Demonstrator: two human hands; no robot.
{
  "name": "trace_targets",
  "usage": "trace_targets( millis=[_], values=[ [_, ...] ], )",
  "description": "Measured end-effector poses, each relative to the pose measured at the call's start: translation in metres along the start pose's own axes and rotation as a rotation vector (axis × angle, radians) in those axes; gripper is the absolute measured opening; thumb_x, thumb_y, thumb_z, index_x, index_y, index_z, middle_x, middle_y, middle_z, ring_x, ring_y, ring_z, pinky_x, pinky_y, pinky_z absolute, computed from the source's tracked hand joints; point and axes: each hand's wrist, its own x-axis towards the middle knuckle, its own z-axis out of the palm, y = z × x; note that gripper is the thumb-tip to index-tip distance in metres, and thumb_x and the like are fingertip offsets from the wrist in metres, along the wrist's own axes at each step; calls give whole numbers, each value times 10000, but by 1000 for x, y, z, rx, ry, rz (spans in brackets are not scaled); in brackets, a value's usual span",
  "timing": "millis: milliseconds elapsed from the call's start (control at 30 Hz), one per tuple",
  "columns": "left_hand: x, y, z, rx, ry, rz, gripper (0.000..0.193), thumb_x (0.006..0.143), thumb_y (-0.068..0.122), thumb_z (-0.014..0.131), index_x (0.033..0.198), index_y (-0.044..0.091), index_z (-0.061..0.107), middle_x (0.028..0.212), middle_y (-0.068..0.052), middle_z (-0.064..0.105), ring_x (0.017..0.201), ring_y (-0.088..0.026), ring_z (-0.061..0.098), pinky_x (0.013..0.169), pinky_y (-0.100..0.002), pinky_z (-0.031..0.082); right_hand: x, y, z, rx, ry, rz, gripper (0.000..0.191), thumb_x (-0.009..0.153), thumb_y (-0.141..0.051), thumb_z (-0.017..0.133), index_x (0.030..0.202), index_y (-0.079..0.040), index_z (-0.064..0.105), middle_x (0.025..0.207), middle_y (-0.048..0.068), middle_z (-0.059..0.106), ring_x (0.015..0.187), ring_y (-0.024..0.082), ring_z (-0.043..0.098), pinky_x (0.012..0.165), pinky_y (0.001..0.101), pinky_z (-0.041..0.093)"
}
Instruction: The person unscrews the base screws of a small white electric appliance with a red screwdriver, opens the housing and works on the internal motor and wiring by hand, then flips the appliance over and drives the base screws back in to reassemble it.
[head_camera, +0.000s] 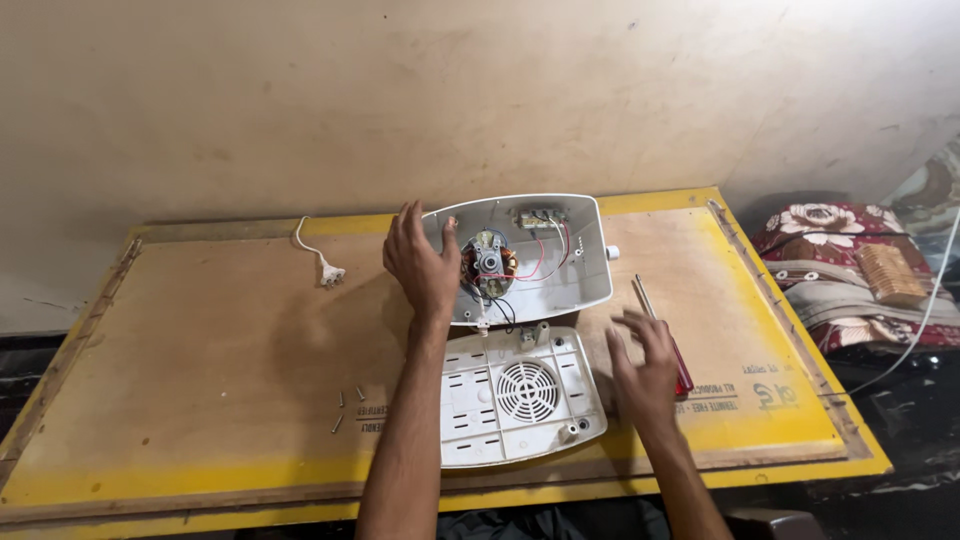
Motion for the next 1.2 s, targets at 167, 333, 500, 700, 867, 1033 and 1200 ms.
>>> trace_targets(
  millis=[167, 333, 500, 700, 867, 1033, 1200],
  values=[
    [3, -19, 18, -204, -152, -46, 562, 889, 215, 757, 1384, 43, 551, 1404, -186, 569, 1275, -388, 552, 1027, -472, 479, 93, -25, 54, -126, -84, -309, 255, 919, -197, 760, 1157, -109, 734, 1444, 195, 539, 1320, 418, 480, 1072, 523, 445],
    [11, -13, 36, -200, -177, -72, 528, 865, 109, 740, 1365, 105, 571, 1359, -145, 598, 1243, -366, 583, 1017, -459, 497, 156, -21, 89, -361, -139, -562, 334, 833, -211, 791, 1166, -186, 769, 1488, 226, 486, 1394, 471, 393, 1099, 596, 324],
    [26, -15, 42, -242, -183, -79, 512, 867, 94, 742, 1349, 101, 571, 1319, -135, 606, 1227, -359, 593, 1004, -461, 501, 174, -10, 121, -453, -147, -516, 251, 844, -253, 803, 1092, -210, 797, 1419, 127, 578, 1363, 352, 470, 1086, 585, 308],
    [18, -17, 49, -227, -185, -85, 505, 860, 92, 743, 1335, 105, 573, 1309, -138, 604, 1216, -357, 595, 997, -466, 503, 172, 0, 127, -406, -136, -494, 124, 889, -240, 785, 1003, -196, 813, 1337, 44, 639, 1317, 304, 513, 1080, 579, 316],
    [17, -22, 56, -204, -174, -51, 522, 849, 54, 714, 1346, 105, 561, 1317, -146, 599, 1228, -364, 592, 1009, -466, 503, 176, -2, 123, -423, -220, -517, 226, 845, -172, 772, 1066, -199, 807, 1379, 83, 622, 1334, 330, 495, 1105, 605, 290],
    [20, -31, 66, -209, -206, -33, 532, 844, 58, 661, 1363, 94, 551, 1333, -164, 589, 1211, -377, 586, 978, -477, 510, 155, 16, 87, -146, -168, -466, 248, 886, -104, 725, 1130, -145, 754, 1445, 150, 580, 1370, 394, 466, 1119, 510, 397],
    [11, -38, 74, -197, -195, -20, 506, 865, 101, 644, 1362, 78, 550, 1339, -175, 587, 1216, -385, 586, 988, -486, 509, 59, 54, 16, -403, 75, -38, 332, 941, -172, 691, 1256, -66, 698, 1361, 184, 603, 1270, 402, 529, 1092, 527, 434]
  ],
)
